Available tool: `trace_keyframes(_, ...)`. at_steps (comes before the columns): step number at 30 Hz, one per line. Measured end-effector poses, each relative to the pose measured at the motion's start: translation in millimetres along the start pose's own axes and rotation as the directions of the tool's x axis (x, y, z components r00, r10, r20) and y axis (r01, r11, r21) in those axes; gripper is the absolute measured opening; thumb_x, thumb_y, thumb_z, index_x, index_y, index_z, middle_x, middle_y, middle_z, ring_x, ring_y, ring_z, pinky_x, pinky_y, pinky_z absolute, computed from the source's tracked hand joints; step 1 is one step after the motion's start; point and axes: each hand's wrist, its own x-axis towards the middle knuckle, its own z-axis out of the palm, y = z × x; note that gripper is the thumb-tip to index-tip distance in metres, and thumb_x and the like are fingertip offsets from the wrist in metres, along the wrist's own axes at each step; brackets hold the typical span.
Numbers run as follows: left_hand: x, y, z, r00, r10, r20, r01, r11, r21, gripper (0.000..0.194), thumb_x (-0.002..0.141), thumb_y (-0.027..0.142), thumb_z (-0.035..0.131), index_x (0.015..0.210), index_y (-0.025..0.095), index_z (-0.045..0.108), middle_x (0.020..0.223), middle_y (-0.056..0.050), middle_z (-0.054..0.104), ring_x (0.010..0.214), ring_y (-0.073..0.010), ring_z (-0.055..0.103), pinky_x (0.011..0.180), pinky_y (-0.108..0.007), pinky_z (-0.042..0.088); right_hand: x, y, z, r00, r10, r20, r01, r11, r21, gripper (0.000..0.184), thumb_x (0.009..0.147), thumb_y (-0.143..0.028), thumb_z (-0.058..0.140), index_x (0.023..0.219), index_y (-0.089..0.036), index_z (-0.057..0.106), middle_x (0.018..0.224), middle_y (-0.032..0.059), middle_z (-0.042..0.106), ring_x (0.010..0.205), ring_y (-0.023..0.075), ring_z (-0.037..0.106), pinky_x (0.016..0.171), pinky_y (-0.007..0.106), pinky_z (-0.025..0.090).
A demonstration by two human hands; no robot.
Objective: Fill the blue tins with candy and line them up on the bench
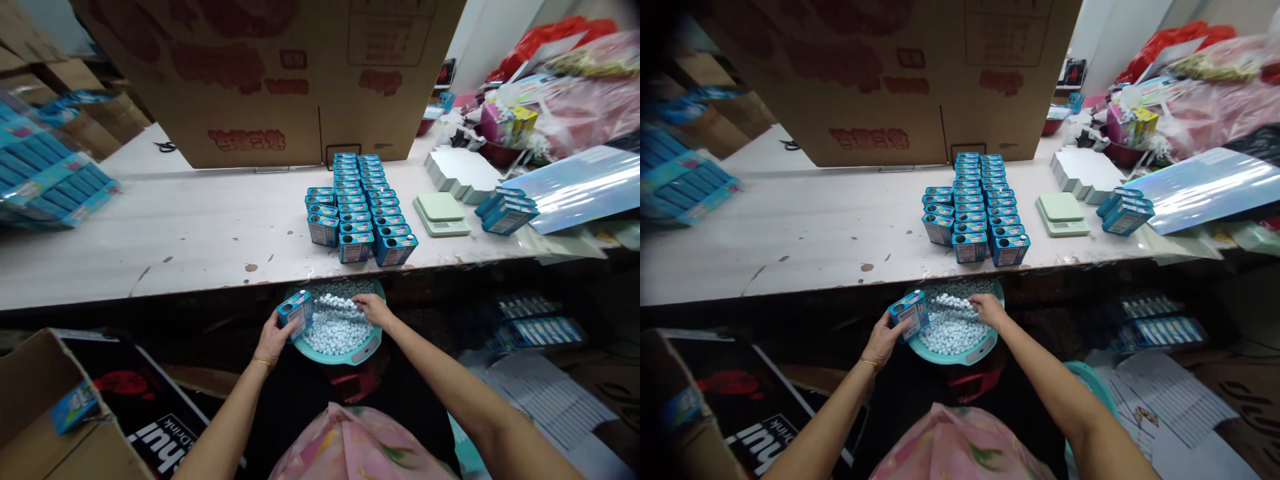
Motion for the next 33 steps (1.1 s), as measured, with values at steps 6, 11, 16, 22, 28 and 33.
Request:
trace_keyframes(6,5,-3,20.0,0.986,0.124,0.108,-0.144,0.967,0.21,0.049,0.06,0.03,0.061,0.105,0.014,0.052,0.098,-0.006,0.061,0.092,-0.0201,0.055,0.088,-0.035,0.039,-15,-37,-54,0.991,-0.128,0.046,0.133,0.983,-0.126,0.028,0.076,-0.02,0.041,0.094,-0.023,0.062,0.087,-0.0004,0.065,0.081,0.0125,0.056,0.07,0.021,0.04)
trace_keyframes(11,11,-2,37.7,0.956,0.215,0.2,-0.264,0.927,0.267,0.048,0.061,0.02,0.055,0.108,0.015,0.05,0.107,-0.007,0.057,0.101,-0.0186,0.05,0.094,-0.034,0.033,-20,-80,-81,0.972,-0.151,0.182,0.211,0.901,-0.379,0.032,0.074,-0.017,0.041,0.095,-0.028,0.062,0.092,-0.0001,0.065,0.087,0.014,0.056,0.069,0.021,0.038)
trace_keyframes(16,14,-8,38.2,0.923,0.283,0.262,-0.358,0.883,0.305,0.048,0.062,0.015,0.052,0.109,0.016,0.049,0.111,-0.008,0.054,0.105,-0.0192,0.048,0.095,-0.036,0.032,-24,-121,-90,0.96,-0.094,0.262,0.248,0.717,-0.652,0.03,0.071,-0.013,0.041,0.088,-0.022,0.064,0.089,0.0073,0.065,0.085,0.0181,0.057,0.069,0.025,0.04)
trace_keyframes(22,14,-12,38.3,0.902,0.326,0.284,-0.411,0.85,0.33,0.048,0.062,0.014,0.052,0.11,0.018,0.049,0.111,-0.007,0.053,0.104,-0.0191,0.048,0.095,-0.037,0.032,-27,-155,-83,0.951,-0.12,0.284,0.294,0.63,-0.718,0.027,0.077,-0.016,0.038,0.093,-0.013,0.06,0.087,0.0153,0.062,0.084,0.0196,0.058,0.071,0.029,0.041)
trace_keyframes(28,10,-8,30.8,0.945,0.262,0.194,-0.307,0.915,0.261,0.045,0.062,0.022,0.057,0.106,0.017,0.052,0.107,-0.006,0.056,0.101,-0.0192,0.051,0.093,-0.035,0.034,-33,-127,-98,0.965,-0.137,0.223,0.258,0.643,-0.721,0.027,0.075,-0.012,0.037,0.087,-0.017,0.06,0.083,0.0115,0.063,0.08,0.0205,0.059,0.066,0.029,0.042)
trace_keyframes(33,9,-20,21.7,0.999,0.04,0.035,-0.044,0.993,0.11,0.046,0.059,0.035,0.062,0.099,0.014,0.054,0.093,-0.006,0.063,0.087,-0.0201,0.057,0.084,-0.036,0.042,-35,-50,-77,0.985,0.037,0.166,0.096,0.687,-0.721,0.029,0.075,-0.009,0.036,0.088,-0.021,0.059,0.087,0.0072,0.063,0.081,0.0172,0.058,0.066,0.025,0.04)
